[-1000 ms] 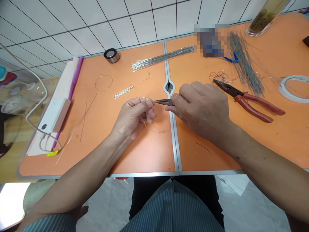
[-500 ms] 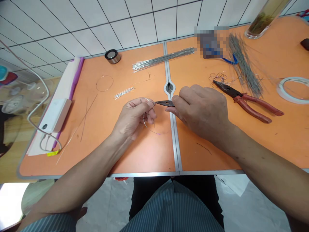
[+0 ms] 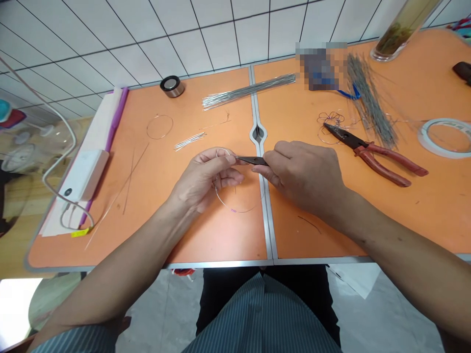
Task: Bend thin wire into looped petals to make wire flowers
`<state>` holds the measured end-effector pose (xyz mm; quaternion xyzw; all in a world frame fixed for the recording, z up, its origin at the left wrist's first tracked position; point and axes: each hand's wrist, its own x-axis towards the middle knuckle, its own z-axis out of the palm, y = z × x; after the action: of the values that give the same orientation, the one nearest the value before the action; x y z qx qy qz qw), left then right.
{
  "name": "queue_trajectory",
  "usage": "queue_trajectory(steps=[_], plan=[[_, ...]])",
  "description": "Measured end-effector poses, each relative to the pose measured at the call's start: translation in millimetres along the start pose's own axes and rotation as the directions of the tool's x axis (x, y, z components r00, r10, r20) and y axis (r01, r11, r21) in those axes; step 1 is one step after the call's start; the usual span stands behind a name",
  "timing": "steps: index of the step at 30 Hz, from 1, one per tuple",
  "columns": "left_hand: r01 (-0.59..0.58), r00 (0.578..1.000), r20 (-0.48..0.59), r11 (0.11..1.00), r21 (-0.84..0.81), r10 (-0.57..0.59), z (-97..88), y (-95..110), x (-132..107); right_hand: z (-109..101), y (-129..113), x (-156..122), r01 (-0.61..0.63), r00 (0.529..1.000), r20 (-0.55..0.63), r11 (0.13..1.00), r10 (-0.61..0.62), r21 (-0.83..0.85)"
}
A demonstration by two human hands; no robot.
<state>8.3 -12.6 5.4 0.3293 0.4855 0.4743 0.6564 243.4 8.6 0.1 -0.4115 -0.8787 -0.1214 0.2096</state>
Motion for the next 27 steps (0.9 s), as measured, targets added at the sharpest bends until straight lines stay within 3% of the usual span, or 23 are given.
queue_trajectory(steps=[10,14,18,21,27], plan=[[0.169,0.986,0.039,0.961,-0.22,-0.164,-5.8,15.7,6.0,9.9,2.7,-1.5,-0.096,0.995,0.009,0.981,0.096,0.17],[0.211,0.977,0.093,0.929,-0.303,-0.192,-4.2,5.3,8.8,9.1,4.2,0.4,-0.131,0.991,0.021,0.965,0.13,0.226],[0.275,0.949,0.227,0.924,-0.267,-0.217,2.0,-8.3,5.6,7.9,3.6,2.3,-0.182,0.983,0.085,0.941,0.164,0.285],[0.247,0.944,0.28,0.937,-0.245,-0.176,4.0,-13.0,3.2,8.7,0.4,2.5,-0.207,0.977,0.108,0.931,0.183,0.3],[0.135,0.966,0.248,0.967,-0.215,-0.079,2.7,-19.4,5.4,10.5,-4.8,1.2,-0.165,0.985,0.088,0.952,0.147,0.257]])
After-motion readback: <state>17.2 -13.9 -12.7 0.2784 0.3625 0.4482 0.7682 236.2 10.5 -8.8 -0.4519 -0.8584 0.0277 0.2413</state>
